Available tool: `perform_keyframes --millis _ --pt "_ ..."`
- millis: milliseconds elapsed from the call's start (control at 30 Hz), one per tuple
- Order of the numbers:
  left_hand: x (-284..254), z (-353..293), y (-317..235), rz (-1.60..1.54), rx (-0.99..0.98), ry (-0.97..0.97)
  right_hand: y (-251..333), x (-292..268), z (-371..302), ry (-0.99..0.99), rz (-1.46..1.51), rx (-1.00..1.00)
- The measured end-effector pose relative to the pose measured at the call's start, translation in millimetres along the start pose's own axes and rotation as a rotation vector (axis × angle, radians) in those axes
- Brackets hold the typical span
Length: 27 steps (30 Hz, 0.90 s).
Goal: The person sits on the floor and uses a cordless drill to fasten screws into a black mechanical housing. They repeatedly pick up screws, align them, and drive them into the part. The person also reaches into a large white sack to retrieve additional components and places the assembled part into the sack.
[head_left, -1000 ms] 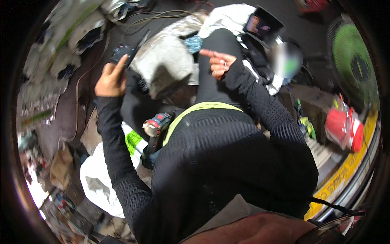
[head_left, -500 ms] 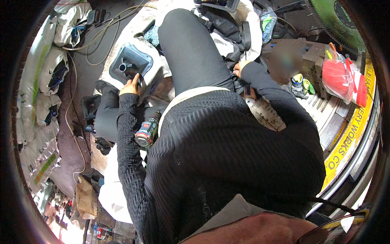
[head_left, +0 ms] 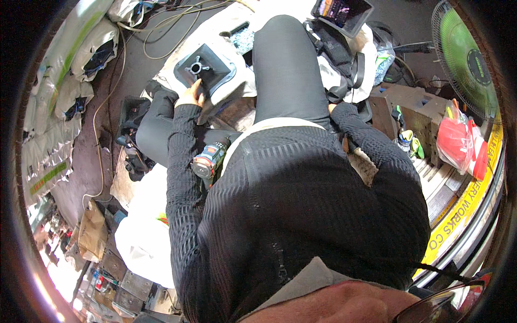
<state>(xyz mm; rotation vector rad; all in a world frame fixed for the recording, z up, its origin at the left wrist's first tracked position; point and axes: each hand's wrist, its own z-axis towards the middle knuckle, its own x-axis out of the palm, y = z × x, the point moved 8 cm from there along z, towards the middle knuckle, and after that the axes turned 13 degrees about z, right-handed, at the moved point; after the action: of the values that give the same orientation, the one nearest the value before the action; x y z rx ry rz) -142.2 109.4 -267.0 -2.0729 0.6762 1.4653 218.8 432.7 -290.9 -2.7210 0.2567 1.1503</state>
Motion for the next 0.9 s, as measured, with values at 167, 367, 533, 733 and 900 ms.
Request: perform_keyframes --millis 167,367,533,733,900 --pt "-15.8 -4.6 -9.2 -0.104 0.059 -0.125 -20.0 -22.1 -14.3 -0.163 0.021 -0.061" --pt "-19.9 -28.0 43.9 -0.321 -0.353 -0.125 -29.5 -216.8 -57.0 -0.322 0.822 0.112" --pt "-26.1 -3.2 -20.7 -1.469 -0.398 0.407 89.4 -297.4 7.6 -0.775 0.788 -0.925" --pt "-38.7 -19.1 18.1 -1.591 -0.447 0.201 244.3 -318.5 50.7 -0.928 0.625 -1.072" --pt "-2.8 16.5 35.6 -1.556 -0.496 0.046 203.1 -263.1 146.7 -0.631 1.546 -0.709"
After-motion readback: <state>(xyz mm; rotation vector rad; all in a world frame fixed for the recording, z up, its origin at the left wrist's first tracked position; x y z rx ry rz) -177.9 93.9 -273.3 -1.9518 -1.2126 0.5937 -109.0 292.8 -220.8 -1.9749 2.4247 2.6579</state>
